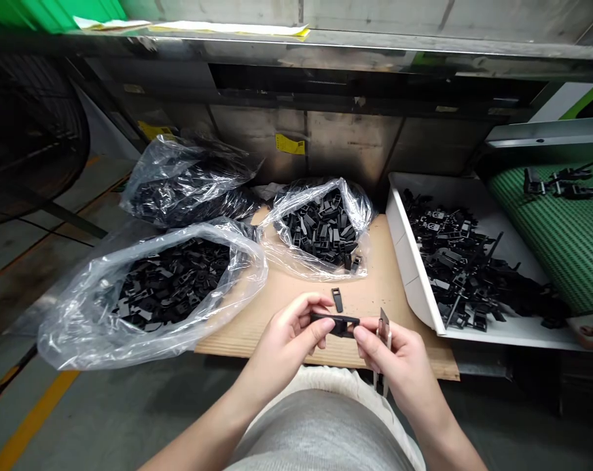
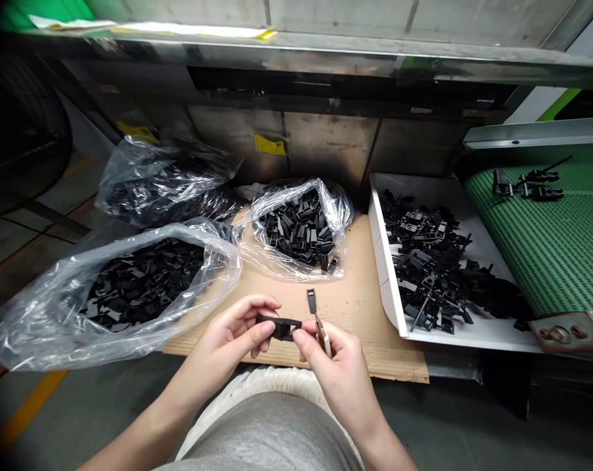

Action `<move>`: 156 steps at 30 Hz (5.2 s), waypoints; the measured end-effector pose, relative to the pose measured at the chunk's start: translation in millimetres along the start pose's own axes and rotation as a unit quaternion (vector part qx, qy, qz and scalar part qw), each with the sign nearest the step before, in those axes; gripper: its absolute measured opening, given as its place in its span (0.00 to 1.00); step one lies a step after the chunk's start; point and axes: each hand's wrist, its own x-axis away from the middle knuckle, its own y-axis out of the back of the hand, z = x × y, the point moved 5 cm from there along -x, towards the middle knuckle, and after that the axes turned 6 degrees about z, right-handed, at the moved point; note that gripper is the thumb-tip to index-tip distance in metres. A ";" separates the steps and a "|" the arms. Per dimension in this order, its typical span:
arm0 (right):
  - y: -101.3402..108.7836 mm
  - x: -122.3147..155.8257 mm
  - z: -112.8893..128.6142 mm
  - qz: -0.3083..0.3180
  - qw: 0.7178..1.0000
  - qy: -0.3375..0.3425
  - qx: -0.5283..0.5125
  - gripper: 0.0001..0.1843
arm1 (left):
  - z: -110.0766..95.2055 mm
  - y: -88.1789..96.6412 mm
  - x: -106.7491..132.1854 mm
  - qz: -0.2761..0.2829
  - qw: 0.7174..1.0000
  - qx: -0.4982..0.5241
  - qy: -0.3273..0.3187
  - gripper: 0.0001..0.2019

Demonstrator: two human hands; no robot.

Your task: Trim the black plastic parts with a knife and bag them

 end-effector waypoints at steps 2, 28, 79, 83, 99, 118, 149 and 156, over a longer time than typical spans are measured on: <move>-1.3 4.5 8.6 -0.040 0.985 0.109 0.126 0.09 | 8.8 -1.7 -4.7 0.043 0.997 0.039 0.043 0.14; -2.4 20.8 33.8 -0.071 0.912 0.264 0.306 0.08 | -22.9 -16.2 15.1 0.015 0.954 -0.230 -0.193 0.08; -3.3 36.4 41.2 -0.028 0.933 0.274 0.231 0.11 | 1.9 -22.4 0.5 0.117 0.983 0.134 -0.037 0.13; -2.5 31.2 38.3 -0.030 0.935 0.265 0.233 0.10 | -0.5 -20.7 1.9 0.105 0.984 0.126 -0.064 0.12; 1.3 16.8 29.4 -0.037 0.950 0.214 0.225 0.10 | 1.4 -20.9 3.1 0.116 0.985 0.104 -0.069 0.12; -2.9 19.8 26.9 -0.061 0.949 0.196 0.241 0.10 | -12.6 -19.9 15.4 0.040 0.971 -0.110 -0.209 0.12; 31.9 19.1 -26.8 -0.110 0.983 0.027 0.147 0.14 | 14.4 -23.3 -23.5 0.081 0.896 -0.388 -0.201 0.10; 28.1 28.5 9.6 -0.128 0.939 0.196 0.251 0.09 | -18.1 -20.4 5.0 0.014 0.913 -0.327 -0.244 0.05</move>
